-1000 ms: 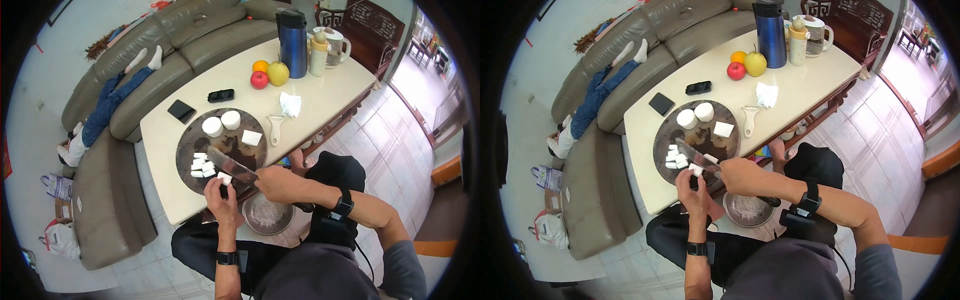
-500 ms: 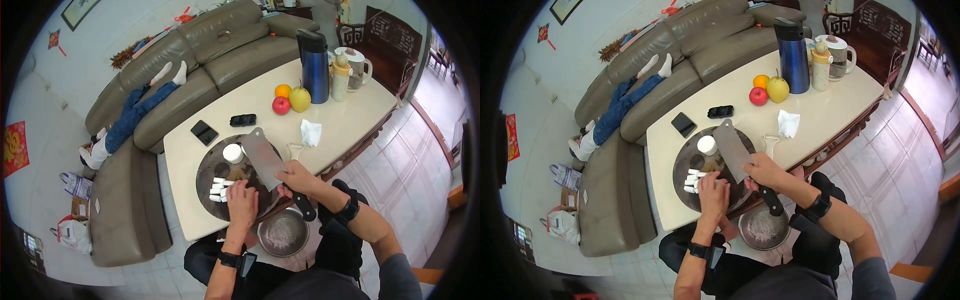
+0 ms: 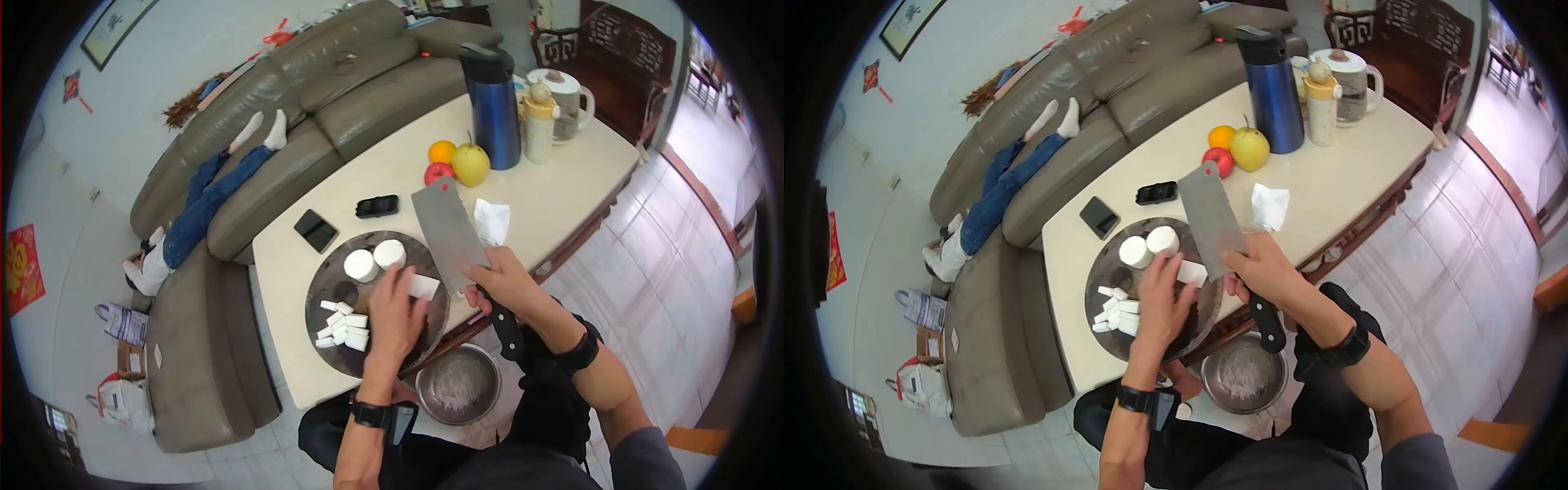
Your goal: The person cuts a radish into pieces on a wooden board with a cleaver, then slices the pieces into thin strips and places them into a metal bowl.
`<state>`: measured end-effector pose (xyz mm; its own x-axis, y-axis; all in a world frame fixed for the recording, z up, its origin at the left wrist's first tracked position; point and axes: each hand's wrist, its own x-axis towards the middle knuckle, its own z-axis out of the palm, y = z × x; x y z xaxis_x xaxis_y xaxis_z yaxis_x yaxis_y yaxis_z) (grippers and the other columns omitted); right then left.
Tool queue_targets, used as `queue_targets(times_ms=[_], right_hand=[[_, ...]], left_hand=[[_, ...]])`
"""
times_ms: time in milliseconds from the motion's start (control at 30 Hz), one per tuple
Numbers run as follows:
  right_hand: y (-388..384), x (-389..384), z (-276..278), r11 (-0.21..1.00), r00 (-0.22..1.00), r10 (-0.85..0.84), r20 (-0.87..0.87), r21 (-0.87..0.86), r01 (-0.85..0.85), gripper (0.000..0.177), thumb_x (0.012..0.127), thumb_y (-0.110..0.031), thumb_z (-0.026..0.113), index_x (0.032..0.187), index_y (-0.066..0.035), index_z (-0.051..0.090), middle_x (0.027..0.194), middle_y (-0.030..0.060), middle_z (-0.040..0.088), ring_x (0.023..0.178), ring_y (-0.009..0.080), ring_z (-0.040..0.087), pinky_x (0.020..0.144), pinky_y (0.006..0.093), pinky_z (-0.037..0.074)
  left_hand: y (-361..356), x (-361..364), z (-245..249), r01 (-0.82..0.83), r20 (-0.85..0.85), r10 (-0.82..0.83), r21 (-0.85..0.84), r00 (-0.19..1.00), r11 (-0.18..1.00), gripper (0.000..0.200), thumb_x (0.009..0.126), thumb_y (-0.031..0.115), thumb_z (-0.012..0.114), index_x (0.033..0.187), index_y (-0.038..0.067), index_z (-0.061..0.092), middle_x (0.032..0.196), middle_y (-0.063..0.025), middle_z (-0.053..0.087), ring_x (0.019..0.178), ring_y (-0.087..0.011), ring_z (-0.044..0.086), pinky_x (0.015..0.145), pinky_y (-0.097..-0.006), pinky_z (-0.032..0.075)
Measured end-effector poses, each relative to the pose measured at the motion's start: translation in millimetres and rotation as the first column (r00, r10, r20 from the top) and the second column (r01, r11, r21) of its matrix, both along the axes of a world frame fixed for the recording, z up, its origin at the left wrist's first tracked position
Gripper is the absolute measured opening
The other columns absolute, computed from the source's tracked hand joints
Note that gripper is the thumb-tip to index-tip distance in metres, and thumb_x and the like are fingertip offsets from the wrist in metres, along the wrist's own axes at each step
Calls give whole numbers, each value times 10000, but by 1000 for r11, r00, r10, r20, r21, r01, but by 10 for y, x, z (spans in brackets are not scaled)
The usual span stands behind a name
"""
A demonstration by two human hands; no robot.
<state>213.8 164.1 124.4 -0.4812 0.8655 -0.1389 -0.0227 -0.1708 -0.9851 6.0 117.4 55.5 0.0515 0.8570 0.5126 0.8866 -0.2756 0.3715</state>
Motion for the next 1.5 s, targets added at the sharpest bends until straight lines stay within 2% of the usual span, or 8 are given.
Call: queue_targets(times_ms=[233,500,833,933,1000,1100,1300,1500], right_hand=[[-125,-38,-70,997,997,71,-22,17,-71,171,893,-120,517,898,42,572,592,88,574,421,123,506,390,250,406],[-201,-87,-83,989,987,145,63,9,-146,173,894,-120,516,888,50,548,580,100,566,412,122,505,393,245,397],[-357,-152,-174,967,954,218,205,89,-240,176,902,-120,501,859,45,545,558,70,559,409,100,501,394,258,394],[-422,-144,-204,951,908,223,355,123,-282,174,886,-117,515,852,52,543,577,128,583,442,197,556,437,322,432],[-490,-75,-424,802,856,-3,517,512,-307,171,857,-123,542,826,45,540,613,202,590,546,336,598,514,418,462],[-641,52,-246,665,798,-89,596,632,-397,180,838,-143,553,788,30,536,640,247,578,652,421,592,581,488,458],[-718,184,-134,631,680,-1,734,528,-569,116,730,-70,573,731,35,525,608,229,573,570,385,596,528,469,455],[-748,124,-42,641,661,13,751,501,-581,113,661,-30,576,727,53,537,600,226,576,562,380,605,514,454,466]], left_hand=[[176,20,-92,119,-94,-156,-320,983,940,408,733,166,723,1112,83,597,1113,-120,534,1022,-312,516,813,-438,430],[-253,-26,-133,76,322,-20,-162,947,984,330,754,-19,655,1066,34,563,1004,-173,564,946,-376,558,780,-417,468],[-646,33,-238,-1,-35,7,166,999,986,248,756,-37,611,998,5,638,1025,-123,632,974,-307,588,826,-395,483],[-784,57,-311,27,-37,-21,187,999,982,298,728,-21,636,1024,7,636,1058,-121,632,1013,-306,583,870,-405,475],[-877,62,-315,69,-36,-64,158,997,985,345,708,-12,648,1052,13,631,1089,-122,628,1057,-319,569,932,-440,446],[-882,12,-311,0,8,-1,103,1000,995,372,705,-45,630,1073,2,613,1096,-149,618,1039,-359,563,921,-443,442],[-856,31,-268,-111,353,122,-51,927,992,237,789,4,644,1025,-18,639,1162,-182,568,1050,-355,565,881,-393,473],[-762,-9,-245,-58,250,44,48,967,997,201,746,-32,670,946,-26,655,1034,-156,614,973,-327,599,843,-369,481]])
